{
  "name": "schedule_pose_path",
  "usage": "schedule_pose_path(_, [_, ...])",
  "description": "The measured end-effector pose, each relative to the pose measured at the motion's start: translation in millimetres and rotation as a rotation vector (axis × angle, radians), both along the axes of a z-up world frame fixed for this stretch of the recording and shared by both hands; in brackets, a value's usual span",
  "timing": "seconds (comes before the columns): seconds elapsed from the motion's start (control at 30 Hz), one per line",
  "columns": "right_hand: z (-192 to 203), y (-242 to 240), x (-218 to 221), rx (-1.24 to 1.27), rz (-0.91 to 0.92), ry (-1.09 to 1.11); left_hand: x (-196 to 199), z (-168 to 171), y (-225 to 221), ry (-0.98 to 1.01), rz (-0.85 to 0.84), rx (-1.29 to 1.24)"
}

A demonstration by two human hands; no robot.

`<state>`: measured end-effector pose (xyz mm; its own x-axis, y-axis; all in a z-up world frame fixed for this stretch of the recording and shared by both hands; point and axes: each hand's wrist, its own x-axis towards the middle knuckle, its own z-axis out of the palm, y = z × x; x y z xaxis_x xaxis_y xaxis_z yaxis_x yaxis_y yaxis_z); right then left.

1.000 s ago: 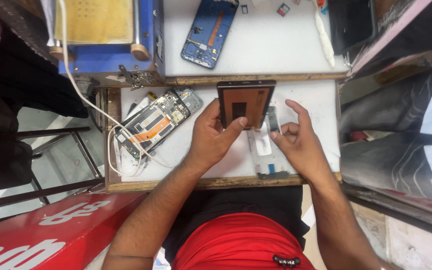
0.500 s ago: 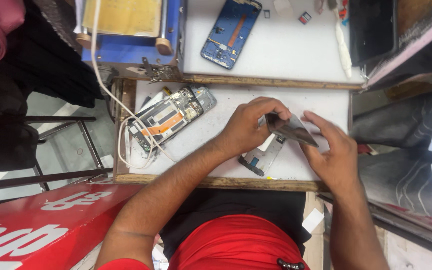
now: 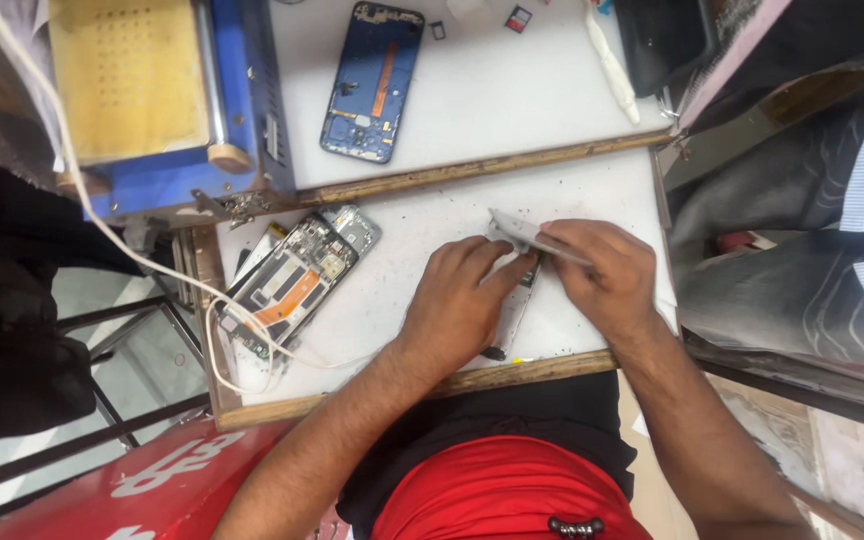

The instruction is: The person handles several disassembled smartphones and internal components on a cluttered workbench. They pick up and inspect a phone chassis, a motherboard, and a screen assembly, moving them around the workspace while another person stands nearby.

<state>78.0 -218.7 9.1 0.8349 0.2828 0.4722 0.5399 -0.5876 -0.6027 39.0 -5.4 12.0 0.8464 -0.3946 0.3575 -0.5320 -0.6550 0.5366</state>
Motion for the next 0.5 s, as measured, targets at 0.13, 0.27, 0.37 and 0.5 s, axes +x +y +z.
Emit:
schedule_pose_path(0.13, [5.4,2.2,2.8,0.022,0.050,-0.024,1.8,-10.8,-3.4,0.005,-0.040,0.146])
schedule_pose_path(0.27, [5.4,-1.3,3.4,0.038,0.052,-0.035,-3.9,-21.5,-2.0,0.001,-0.058,0.197])
schedule_pose_path(0.37, [3.1,-1.5,4.8,-0.029,0.064,-0.092,-7.3,-26.8,-1.0,-0.009,-0.065,0.228])
schedule_pose_path(0.5, [1.7,-0.7,7.7,-0.026,0.085,-0.119,-7.7,-27.9,-1.3,-0.022,-0.064,0.265])
